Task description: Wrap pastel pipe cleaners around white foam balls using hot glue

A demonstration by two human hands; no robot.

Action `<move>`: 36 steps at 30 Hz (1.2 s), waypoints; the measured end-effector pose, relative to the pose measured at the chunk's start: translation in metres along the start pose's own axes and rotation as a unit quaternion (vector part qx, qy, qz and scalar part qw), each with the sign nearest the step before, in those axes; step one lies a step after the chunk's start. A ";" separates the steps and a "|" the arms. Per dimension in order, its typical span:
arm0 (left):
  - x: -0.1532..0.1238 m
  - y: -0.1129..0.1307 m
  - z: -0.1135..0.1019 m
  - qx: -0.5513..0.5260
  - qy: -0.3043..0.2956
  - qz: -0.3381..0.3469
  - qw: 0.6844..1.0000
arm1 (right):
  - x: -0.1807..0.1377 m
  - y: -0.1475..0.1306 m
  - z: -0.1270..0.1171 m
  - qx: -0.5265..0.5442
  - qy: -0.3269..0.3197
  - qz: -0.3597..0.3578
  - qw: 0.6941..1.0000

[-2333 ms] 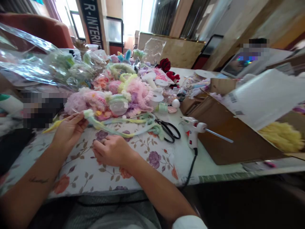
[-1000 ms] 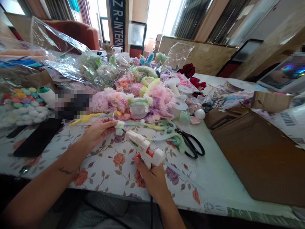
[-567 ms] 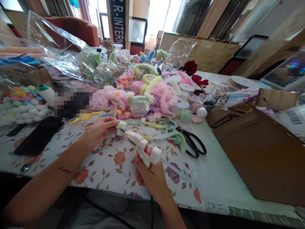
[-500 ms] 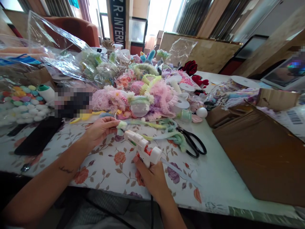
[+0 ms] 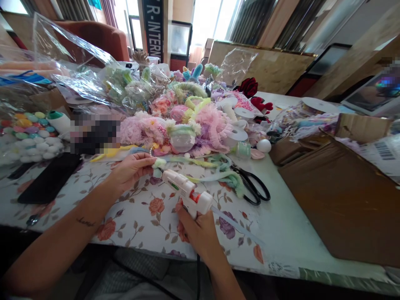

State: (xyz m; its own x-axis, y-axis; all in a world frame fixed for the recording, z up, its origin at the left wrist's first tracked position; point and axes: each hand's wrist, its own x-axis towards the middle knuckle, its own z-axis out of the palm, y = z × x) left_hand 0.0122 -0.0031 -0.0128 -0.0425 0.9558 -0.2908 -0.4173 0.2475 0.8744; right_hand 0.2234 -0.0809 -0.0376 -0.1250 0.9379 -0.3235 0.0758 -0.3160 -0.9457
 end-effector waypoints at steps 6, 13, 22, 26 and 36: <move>0.000 -0.001 0.000 0.000 -0.010 0.002 1.000 | -0.003 -0.004 0.001 0.002 0.020 0.012 1.000; -0.001 0.000 0.000 0.001 -0.004 -0.001 1.000 | -0.001 -0.002 0.001 0.011 0.031 0.008 0.999; 0.001 -0.001 -0.002 -0.005 -0.002 0.001 1.000 | -0.003 -0.005 0.001 0.006 0.018 0.007 1.000; 0.002 -0.002 -0.004 -0.010 -0.003 0.001 1.000 | -0.003 -0.005 0.001 -0.007 0.000 0.005 1.000; 0.002 -0.002 -0.003 -0.011 -0.003 -0.008 1.000 | -0.003 -0.005 0.001 0.009 0.012 0.012 1.000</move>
State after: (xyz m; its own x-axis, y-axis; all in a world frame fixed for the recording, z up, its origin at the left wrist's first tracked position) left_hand 0.0102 -0.0021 -0.0160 -0.0313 0.9527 -0.3022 -0.4369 0.2589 0.8615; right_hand 0.2227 -0.0819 -0.0323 -0.0990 0.9329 -0.3463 0.0614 -0.3417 -0.9378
